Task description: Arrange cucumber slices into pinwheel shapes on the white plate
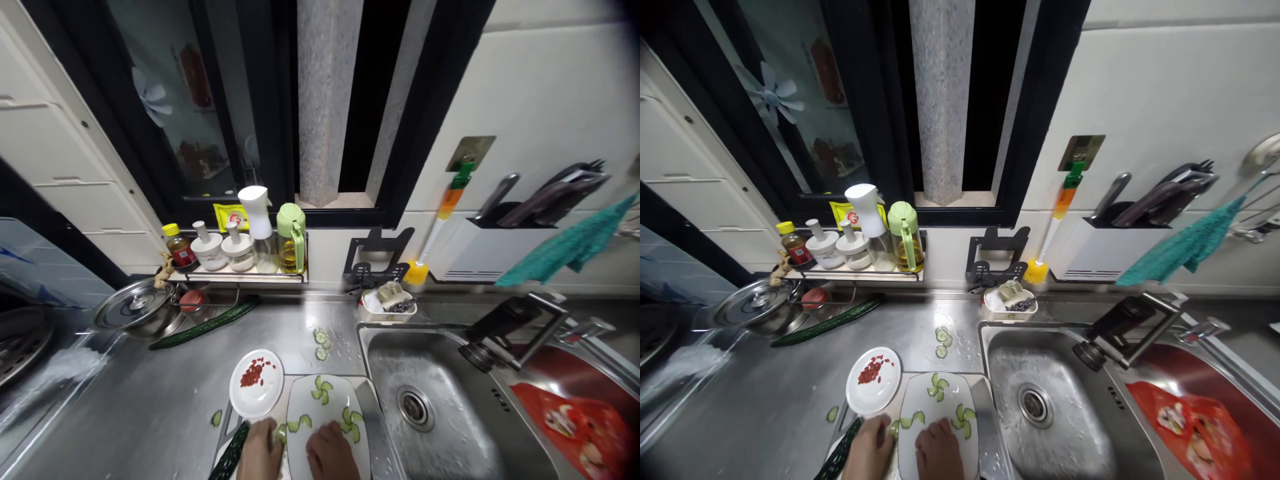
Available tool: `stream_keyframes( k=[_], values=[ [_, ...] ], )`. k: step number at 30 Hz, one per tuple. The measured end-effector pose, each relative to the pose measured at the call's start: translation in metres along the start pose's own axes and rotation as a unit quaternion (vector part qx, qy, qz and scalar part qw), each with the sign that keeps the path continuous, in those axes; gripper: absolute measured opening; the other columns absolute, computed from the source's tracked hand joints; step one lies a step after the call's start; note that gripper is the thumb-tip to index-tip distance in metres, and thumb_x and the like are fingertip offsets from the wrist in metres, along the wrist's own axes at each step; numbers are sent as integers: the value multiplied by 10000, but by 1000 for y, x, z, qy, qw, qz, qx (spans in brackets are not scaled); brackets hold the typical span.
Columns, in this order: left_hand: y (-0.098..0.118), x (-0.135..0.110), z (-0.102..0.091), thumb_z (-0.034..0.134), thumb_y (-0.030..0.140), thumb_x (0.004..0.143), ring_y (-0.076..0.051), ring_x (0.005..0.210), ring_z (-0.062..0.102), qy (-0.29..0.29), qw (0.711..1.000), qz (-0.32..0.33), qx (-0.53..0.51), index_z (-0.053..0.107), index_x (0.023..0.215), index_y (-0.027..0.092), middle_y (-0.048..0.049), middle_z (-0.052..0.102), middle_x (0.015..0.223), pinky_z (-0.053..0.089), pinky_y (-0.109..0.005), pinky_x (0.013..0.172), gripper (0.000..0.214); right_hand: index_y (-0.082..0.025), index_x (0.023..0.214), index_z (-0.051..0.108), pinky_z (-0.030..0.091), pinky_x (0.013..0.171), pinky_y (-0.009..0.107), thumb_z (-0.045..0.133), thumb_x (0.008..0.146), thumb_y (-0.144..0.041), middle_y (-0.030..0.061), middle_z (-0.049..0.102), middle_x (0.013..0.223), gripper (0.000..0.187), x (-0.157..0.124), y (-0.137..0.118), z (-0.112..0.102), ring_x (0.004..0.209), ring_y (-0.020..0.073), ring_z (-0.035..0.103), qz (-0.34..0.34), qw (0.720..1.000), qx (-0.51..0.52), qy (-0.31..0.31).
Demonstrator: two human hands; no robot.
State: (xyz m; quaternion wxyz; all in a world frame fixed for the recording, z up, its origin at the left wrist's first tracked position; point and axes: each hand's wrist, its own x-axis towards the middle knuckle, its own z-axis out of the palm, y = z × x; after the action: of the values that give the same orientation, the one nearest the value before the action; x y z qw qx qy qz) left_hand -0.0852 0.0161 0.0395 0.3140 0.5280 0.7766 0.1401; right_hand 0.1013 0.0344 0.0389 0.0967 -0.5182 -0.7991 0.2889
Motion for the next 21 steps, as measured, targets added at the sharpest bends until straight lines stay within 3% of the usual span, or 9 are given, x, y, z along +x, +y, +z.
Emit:
stream_keyframes(
  k=[9, 15, 21],
  values=[
    [15, 4, 2, 476, 150, 740, -169, 836, 609, -15, 998, -50, 29, 595, 703, 177, -81, 642, 880, 411, -249, 808, 127, -198, 788, 628, 375, 847, 344, 508, 681, -120, 64, 620, 837, 180, 1, -6, -2, 886, 227, 503, -14, 1000, 12, -6],
    [3, -1, 7, 457, 145, 758, -118, 621, 546, -13, 999, -29, -21, 515, 677, 221, 13, 598, 631, 382, -200, 649, 125, -195, 791, 630, 367, 866, 354, 501, 686, -123, 62, 620, 840, 181, 0, -3, 1, 889, 226, 508, -12, 999, 33, -3],
    [-16, -6, 13, 481, 179, 737, -97, 536, 472, 58, 997, 21, -40, 463, 622, 223, 44, 512, 551, 360, -176, 571, 125, -210, 921, 649, 334, 934, 367, 494, 693, -125, 69, 618, 962, 288, 15, -27, -7, 979, 235, 496, 11, 997, 74, -18]
  ],
)
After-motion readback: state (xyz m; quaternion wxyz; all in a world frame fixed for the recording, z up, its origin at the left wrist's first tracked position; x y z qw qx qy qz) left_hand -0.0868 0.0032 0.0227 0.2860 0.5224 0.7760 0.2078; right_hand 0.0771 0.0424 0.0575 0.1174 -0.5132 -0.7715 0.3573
